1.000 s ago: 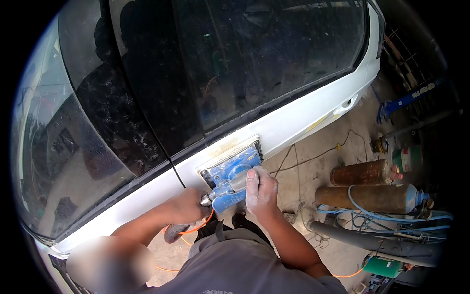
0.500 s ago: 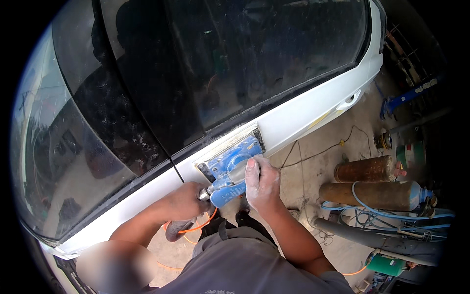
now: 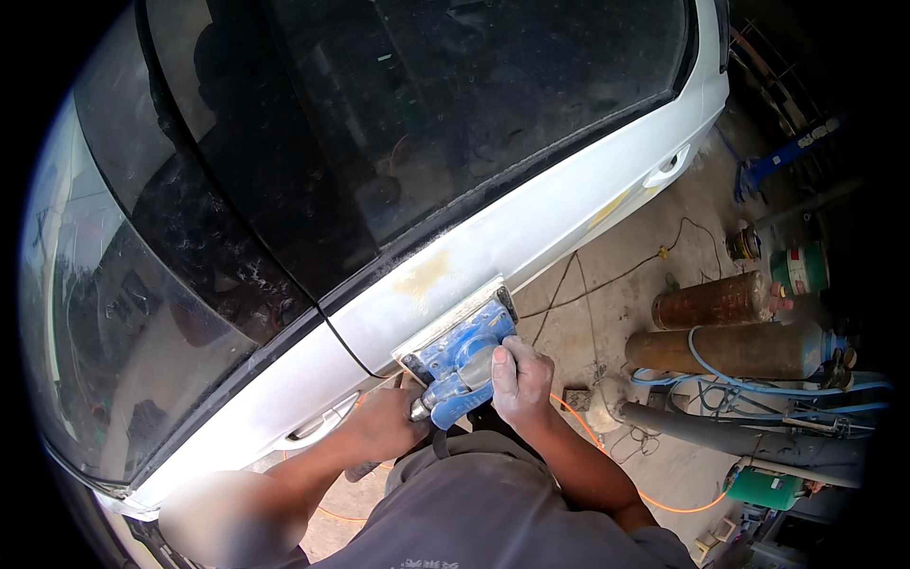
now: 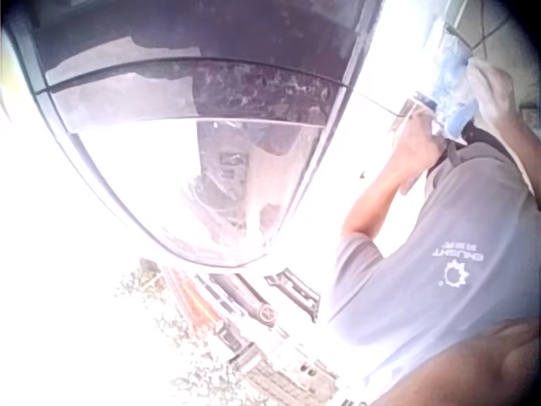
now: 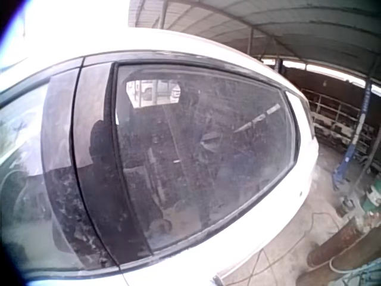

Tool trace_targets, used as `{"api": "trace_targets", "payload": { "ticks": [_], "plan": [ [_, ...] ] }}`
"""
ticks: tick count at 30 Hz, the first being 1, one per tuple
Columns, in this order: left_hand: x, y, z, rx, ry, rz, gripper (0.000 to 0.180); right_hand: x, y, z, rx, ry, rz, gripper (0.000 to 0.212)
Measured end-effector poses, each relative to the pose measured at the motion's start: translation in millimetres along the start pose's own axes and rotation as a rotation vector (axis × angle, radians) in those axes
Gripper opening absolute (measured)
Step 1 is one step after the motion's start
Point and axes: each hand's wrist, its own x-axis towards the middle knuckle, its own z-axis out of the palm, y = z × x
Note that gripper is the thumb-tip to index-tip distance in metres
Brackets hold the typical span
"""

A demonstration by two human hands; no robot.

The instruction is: The person uses a handheld electric sander to smooth the side panel of a white car. They move the sander along the door and rear quarter panel, occasionally pausing to wipe the surface with their hand.

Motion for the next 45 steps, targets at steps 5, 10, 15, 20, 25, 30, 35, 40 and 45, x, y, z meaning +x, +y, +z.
{"api": "trace_targets", "payload": {
  "ticks": [5,10,15,20,25,30,35,40,45],
  "plan": [
    [-4,-6,-27,-0.123,0.047,-0.046,0.033,28,-21,20,0.012,0.021,-0.077,0.036],
    [2,1,-59,-0.161,-0.037,-0.077,0.028,55,-40,18,0.013,-0.031,-0.041,0.043],
    [1,-10,-39,-0.110,-0.014,-0.025,0.024,35,-22,20,-0.017,-0.058,-0.016,0.035],
    [-6,2,-69,-0.268,-0.078,-0.062,0.019,65,-54,19,-0.062,-0.123,-0.002,0.030],
    [-5,-3,-58,-0.140,-0.042,-0.061,0.024,43,-41,19,-0.061,-0.064,-0.004,0.029],
    [-3,1,-71,-0.279,-0.131,-0.094,0.025,60,-50,18,-0.037,-0.068,-0.021,0.032],
    [-6,5,-61,-0.193,-0.060,-0.080,0.030,54,-46,16,-0.040,-0.109,-0.009,0.031],
    [-7,10,-64,-0.161,-0.077,-0.149,0.035,52,-47,17,-0.063,-0.091,-0.023,0.033],
    [-5,0,-71,-0.340,-0.132,-0.121,0.026,58,-47,20,-0.052,-0.085,-0.036,0.033]
  ]
}}
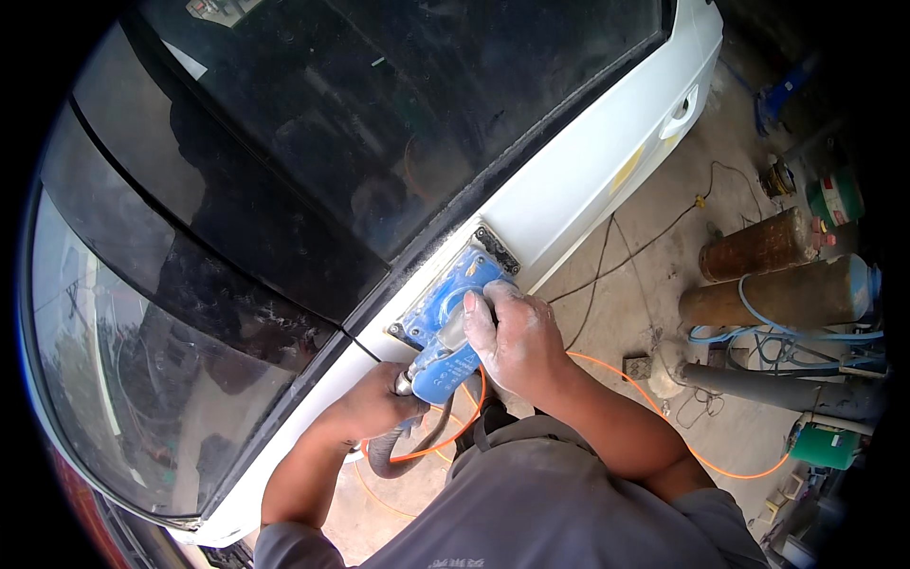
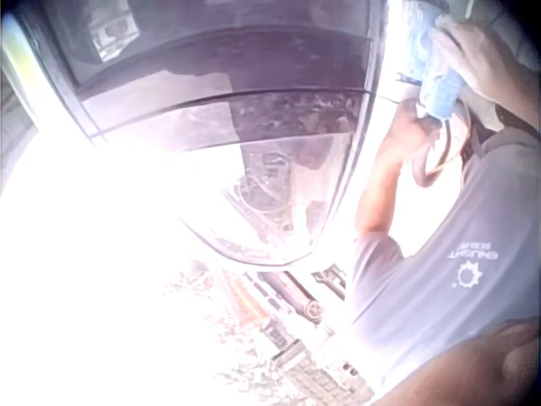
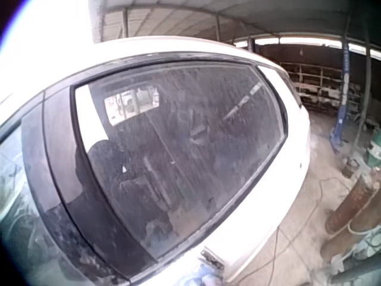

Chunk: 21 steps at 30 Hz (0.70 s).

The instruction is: The person uses a handheld electric sander to smooth the side panel of a white car. They move the sander along the door and rear quarter panel, occasionally pausing to wipe the surface with their hand.

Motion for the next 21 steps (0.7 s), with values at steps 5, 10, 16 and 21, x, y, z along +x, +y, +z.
{"api": "trace_targets", "payload": {
  "ticks": [5,10,16,21],
  "plan": [
    [-3,3,11,0.167,0.097,0.017,0.026,-11,0,-1,-0.003,0.019,0.018,0.034],
    [-2,1,-1,0.033,0.044,0.026,0.025,10,-7,-1,-0.039,0.016,0.003,0.037],
    [2,-6,20,0.106,0.105,0.021,0.029,-16,7,2,-0.020,-0.010,0.075,0.039],
    [8,-5,2,-0.049,0.057,0.053,0.029,6,0,-4,-0.003,0.016,0.052,0.041]
  ]
}}
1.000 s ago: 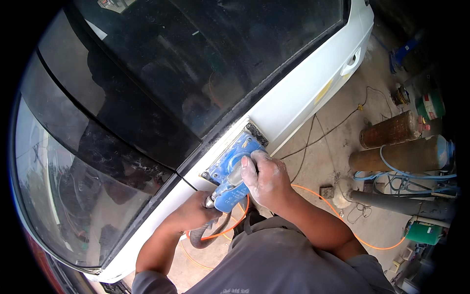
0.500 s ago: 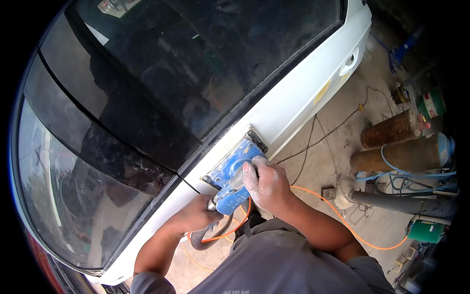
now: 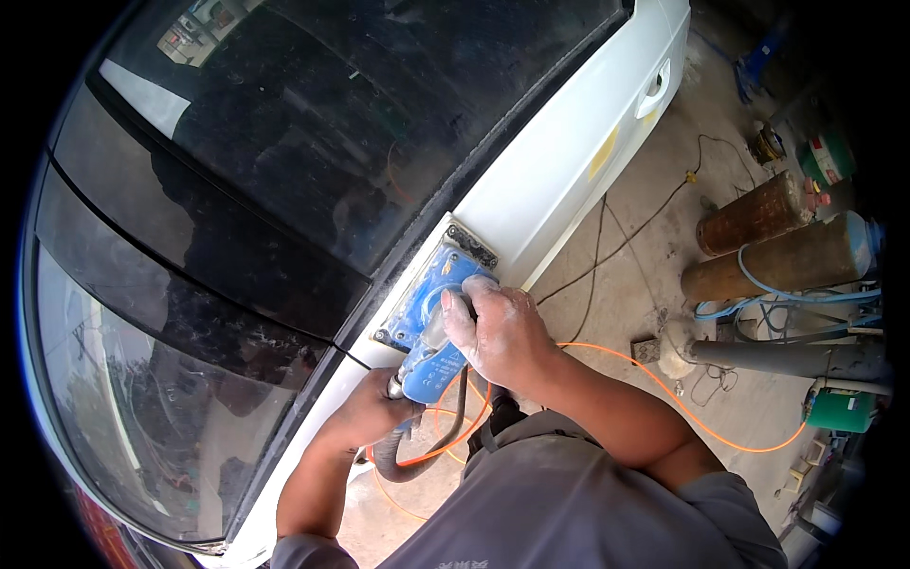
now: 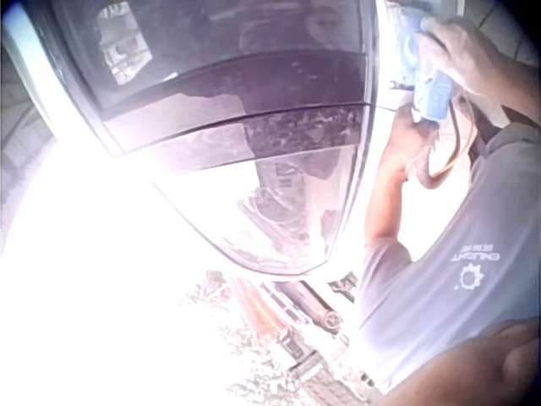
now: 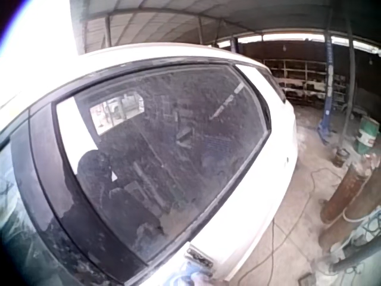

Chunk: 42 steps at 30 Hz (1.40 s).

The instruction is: The person uses a handheld electric sander to smooth the side panel of a white car. They move the sander along the door and rear quarter panel, occasionally pausing to wipe the surface with their hand.

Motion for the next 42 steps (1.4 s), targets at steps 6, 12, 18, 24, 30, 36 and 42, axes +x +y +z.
{"api": "trace_targets", "payload": {
  "ticks": [6,12,18,24,30,36,42],
  "plan": [
    [2,-18,31,0.176,0.035,-0.046,0.030,-39,29,2,0.064,-0.045,0.017,0.029],
    [3,11,10,0.010,0.018,0.010,0.024,0,7,-6,0.022,0.022,-0.024,0.035],
    [0,-6,20,0.115,0.002,-0.076,0.032,-30,20,4,0.025,-0.002,0.028,0.041],
    [-7,-6,5,0.001,-0.001,-0.025,0.027,-12,2,2,-0.022,-0.053,0.041,0.043],
    [-7,-9,2,0.103,0.013,-0.012,0.035,-20,10,13,-0.027,-0.034,0.053,0.044],
    [-5,7,-6,0.019,-0.001,-0.061,0.045,2,-7,4,-0.061,0.005,0.033,0.042],
    [-1,12,-2,0.088,-0.059,-0.070,0.048,-6,2,1,-0.106,0.024,0.011,0.041]
  ]
}}
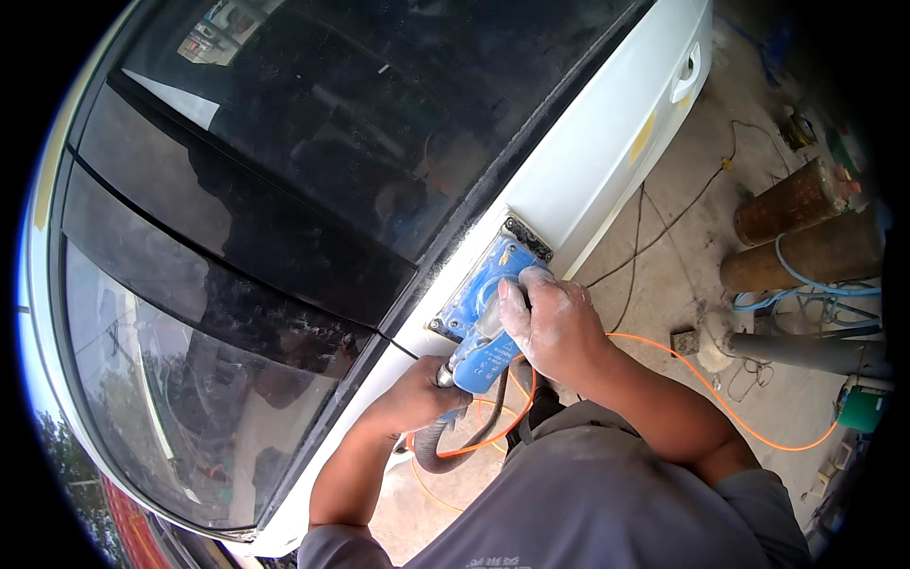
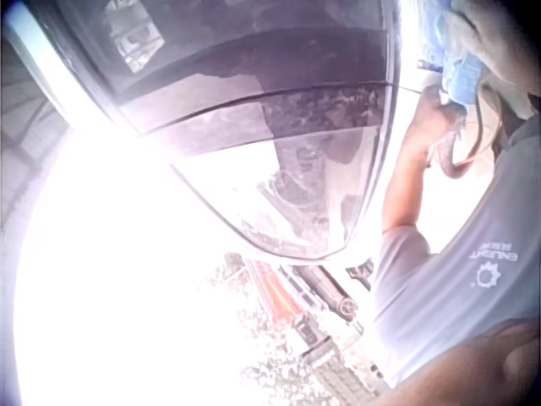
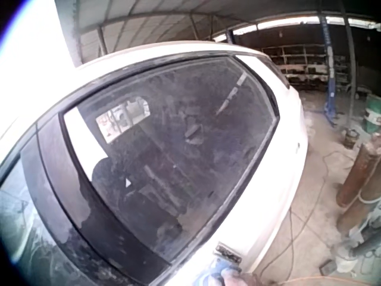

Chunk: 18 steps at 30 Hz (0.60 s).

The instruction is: The person uses a handheld electric sander to smooth the side panel of a white car. They move the sander along the door and rear quarter panel, occasionally pausing to wipe the surface with their hand.

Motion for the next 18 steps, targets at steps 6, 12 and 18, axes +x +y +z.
{"api": "trace_targets", "payload": {
  "ticks": [6,12,18],
  "plan": [
    [4,18,6,0.105,0.097,0.087,0.036,7,1,-12,0.020,0.043,-0.008,0.034],
    [17,16,-1,0.018,-0.051,0.059,0.025,12,0,-20,-0.007,0.028,0.045,0.039],
    [15,16,-1,-0.054,-0.057,0.065,0.025,10,3,-20,0.031,-0.025,0.092,0.043]
  ]
}}
